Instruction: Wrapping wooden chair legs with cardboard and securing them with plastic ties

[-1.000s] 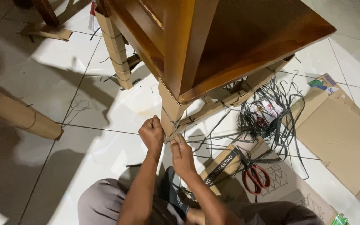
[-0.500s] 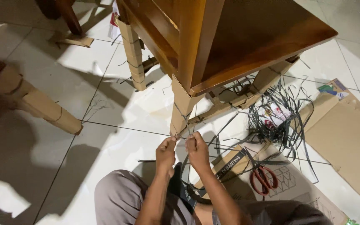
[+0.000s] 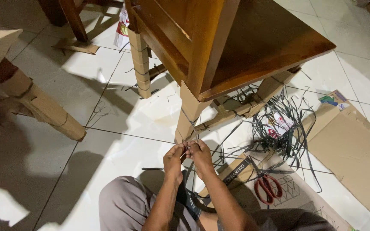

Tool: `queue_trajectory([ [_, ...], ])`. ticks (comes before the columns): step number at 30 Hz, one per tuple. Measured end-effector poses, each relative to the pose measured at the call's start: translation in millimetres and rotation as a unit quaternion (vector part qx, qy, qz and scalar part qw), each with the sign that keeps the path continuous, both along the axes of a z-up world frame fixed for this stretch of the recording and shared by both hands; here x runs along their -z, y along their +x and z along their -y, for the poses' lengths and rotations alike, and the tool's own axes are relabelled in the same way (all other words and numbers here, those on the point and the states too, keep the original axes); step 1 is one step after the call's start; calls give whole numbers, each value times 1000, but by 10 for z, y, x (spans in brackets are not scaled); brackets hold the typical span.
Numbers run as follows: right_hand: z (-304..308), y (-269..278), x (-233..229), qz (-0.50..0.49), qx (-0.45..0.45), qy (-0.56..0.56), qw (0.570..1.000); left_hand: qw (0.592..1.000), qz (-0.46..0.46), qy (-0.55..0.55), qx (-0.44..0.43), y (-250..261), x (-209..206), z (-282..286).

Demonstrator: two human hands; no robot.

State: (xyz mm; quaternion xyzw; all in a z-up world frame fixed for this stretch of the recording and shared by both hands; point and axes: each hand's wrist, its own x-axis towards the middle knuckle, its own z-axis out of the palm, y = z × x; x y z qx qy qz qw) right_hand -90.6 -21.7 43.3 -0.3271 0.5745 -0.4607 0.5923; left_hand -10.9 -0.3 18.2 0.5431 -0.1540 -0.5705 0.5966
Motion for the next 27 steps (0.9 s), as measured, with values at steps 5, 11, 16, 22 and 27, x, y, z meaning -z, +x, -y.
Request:
queue_trajectory([
  [5, -38, -44, -239, -168, -64, -15, 984, 994, 104, 33, 11, 87, -21, -9],
  [11, 136, -30, 25, -393, -108, -42, 912, 962, 270, -8, 21, 93, -146, -154],
  [16, 201, -8, 107, -372, -118, -12, 921, 938, 345, -30, 25, 75, -206, -263],
  [22, 192, -113, 190, -402, -149, -88, 899, 935, 349, -66, -14, 95, -146, -335],
  [27, 94, -89, -120, -294, -157, -53, 941, 887, 446, -116, -15, 122, -102, -380],
])
